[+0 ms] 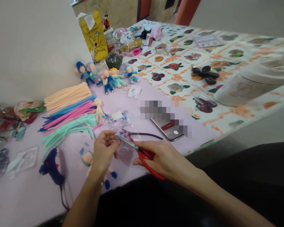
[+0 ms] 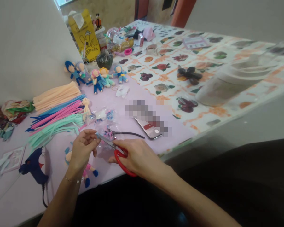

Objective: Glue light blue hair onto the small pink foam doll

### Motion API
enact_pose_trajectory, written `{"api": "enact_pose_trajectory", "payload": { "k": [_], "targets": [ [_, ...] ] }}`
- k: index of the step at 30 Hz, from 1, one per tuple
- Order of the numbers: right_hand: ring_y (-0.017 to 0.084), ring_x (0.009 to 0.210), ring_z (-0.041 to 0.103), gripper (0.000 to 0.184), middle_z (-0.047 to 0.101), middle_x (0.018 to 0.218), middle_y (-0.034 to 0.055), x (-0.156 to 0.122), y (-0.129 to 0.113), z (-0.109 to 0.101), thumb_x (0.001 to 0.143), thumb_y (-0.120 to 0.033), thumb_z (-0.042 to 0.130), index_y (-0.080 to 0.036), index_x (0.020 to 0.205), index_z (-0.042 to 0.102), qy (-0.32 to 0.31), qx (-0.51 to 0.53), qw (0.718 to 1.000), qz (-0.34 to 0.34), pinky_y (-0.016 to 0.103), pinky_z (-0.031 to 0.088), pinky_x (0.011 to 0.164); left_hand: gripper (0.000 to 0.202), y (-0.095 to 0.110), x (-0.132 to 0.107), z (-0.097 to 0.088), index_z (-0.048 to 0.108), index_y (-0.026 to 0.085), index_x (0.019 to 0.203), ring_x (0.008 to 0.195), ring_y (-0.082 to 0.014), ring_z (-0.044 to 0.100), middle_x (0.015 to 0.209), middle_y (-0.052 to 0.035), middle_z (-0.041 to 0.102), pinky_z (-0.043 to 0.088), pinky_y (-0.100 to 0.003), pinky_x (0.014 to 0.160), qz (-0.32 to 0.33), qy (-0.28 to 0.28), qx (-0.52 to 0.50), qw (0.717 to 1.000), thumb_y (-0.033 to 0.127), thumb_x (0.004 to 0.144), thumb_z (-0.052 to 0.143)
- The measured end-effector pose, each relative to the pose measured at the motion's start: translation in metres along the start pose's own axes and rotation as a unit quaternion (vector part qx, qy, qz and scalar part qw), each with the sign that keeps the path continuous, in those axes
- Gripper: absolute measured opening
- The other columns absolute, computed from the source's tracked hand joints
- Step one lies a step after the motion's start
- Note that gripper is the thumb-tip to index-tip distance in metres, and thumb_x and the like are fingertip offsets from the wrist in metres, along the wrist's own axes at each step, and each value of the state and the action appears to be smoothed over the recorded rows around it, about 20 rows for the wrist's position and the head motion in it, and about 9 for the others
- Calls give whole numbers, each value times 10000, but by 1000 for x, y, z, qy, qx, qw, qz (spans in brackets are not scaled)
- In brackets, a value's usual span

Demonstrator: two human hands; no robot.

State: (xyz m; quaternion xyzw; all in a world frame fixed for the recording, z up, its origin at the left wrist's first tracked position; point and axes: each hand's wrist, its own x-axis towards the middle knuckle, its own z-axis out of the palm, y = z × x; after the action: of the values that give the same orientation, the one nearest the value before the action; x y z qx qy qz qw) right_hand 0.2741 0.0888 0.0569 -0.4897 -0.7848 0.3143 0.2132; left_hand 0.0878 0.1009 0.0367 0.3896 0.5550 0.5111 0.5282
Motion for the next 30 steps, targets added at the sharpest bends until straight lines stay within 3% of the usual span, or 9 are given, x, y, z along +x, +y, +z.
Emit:
{"api": "enact_pose_trajectory", "payload": {
  "k": [8, 12, 14, 17, 19, 21, 25, 28, 30],
  "targets": [
    [105, 494, 526, 305, 713, 662, 10, -1, 2, 0, 728, -313, 788, -183, 1000, 745, 34, -16, 999, -28, 209, 428, 516, 301, 2, -1, 1, 589, 171, 877, 418, -68, 462, 678, 46, 586, 404, -190, 319, 20, -10, 41, 999, 218, 617, 733],
    [113, 503, 561, 264, 741, 714, 22, -2, 0, -3, 716, -295, 796, -181, 950, 754, 65, -31, 997, -26, 218, 445, 513, 253, -1, -1, 0, 590, 184, 934, 448, -92, 489, 703, 29, 622, 411, -211, 368, 57, -12, 127, 990, 222, 697, 669],
    [124, 533, 597, 309, 762, 788, 34, -3, 0, -4, 722, -291, 789, -179, 1007, 746, 75, -35, 996, -23, 227, 467, 532, 204, -1, -1, 0, 608, 196, 944, 486, -102, 517, 729, 19, 651, 445, -233, 459, 106, 10, 222, 969, 200, 741, 626],
    [144, 561, 632, 336, 765, 772, 32, -3, 2, -6, 732, -302, 778, -174, 1040, 742, 77, -46, 996, -15, 240, 490, 556, 91, -2, 1, 0, 643, 205, 871, 536, -127, 557, 692, 8, 659, 468, -277, 597, 190, 45, 361, 912, 197, 802, 584],
    [149, 563, 641, 318, 763, 748, 25, -2, 3, -6, 738, -309, 771, -181, 1028, 747, 75, -54, 996, -13, 241, 492, 557, 96, -2, 2, 0, 653, 204, 850, 569, -152, 581, 669, -3, 650, 466, -293, 621, 222, 51, 411, 883, 214, 839, 558],
    [147, 566, 648, 310, 765, 756, 22, -2, 4, -5, 743, -309, 767, -190, 1028, 747, 73, -56, 996, -15, 237, 489, 554, 148, -3, 3, -1, 657, 202, 922, 615, -160, 599, 782, -32, 674, 472, -295, 627, 247, 52, 422, 871, 187, 854, 527],
    [148, 584, 654, 314, 770, 790, 29, -2, 3, -5, 740, -306, 772, -190, 1029, 741, 63, -50, 997, -16, 238, 497, 580, 173, -2, 1, -2, 647, 196, 956, 646, -127, 576, 1040, -85, 637, 474, -259, 566, 280, 57, 366, 886, 171, 846, 516],
    [138, 571, 638, 240, 764, 779, 27, -1, 2, -5, 730, -296, 782, -192, 944, 752, 55, -38, 998, -19, 232, 491, 580, 118, -1, -3, -3, 648, 192, 810, 636, -116, 552, 937, -62, 628, 445, -223, 509, 241, 61, 300, 921, 247, 844, 550],
    [137, 578, 639, 228, 760, 770, 30, -1, 1, -4, 723, -283, 788, -187, 926, 751, 53, -27, 998, -20, 227, 489, 580, 110, -1, -6, -3, 659, 195, 826, 596, -101, 532, 876, -40, 630, 410, -201, 468, 177, 41, 245, 952, 273, 823, 582]
  ]
}}
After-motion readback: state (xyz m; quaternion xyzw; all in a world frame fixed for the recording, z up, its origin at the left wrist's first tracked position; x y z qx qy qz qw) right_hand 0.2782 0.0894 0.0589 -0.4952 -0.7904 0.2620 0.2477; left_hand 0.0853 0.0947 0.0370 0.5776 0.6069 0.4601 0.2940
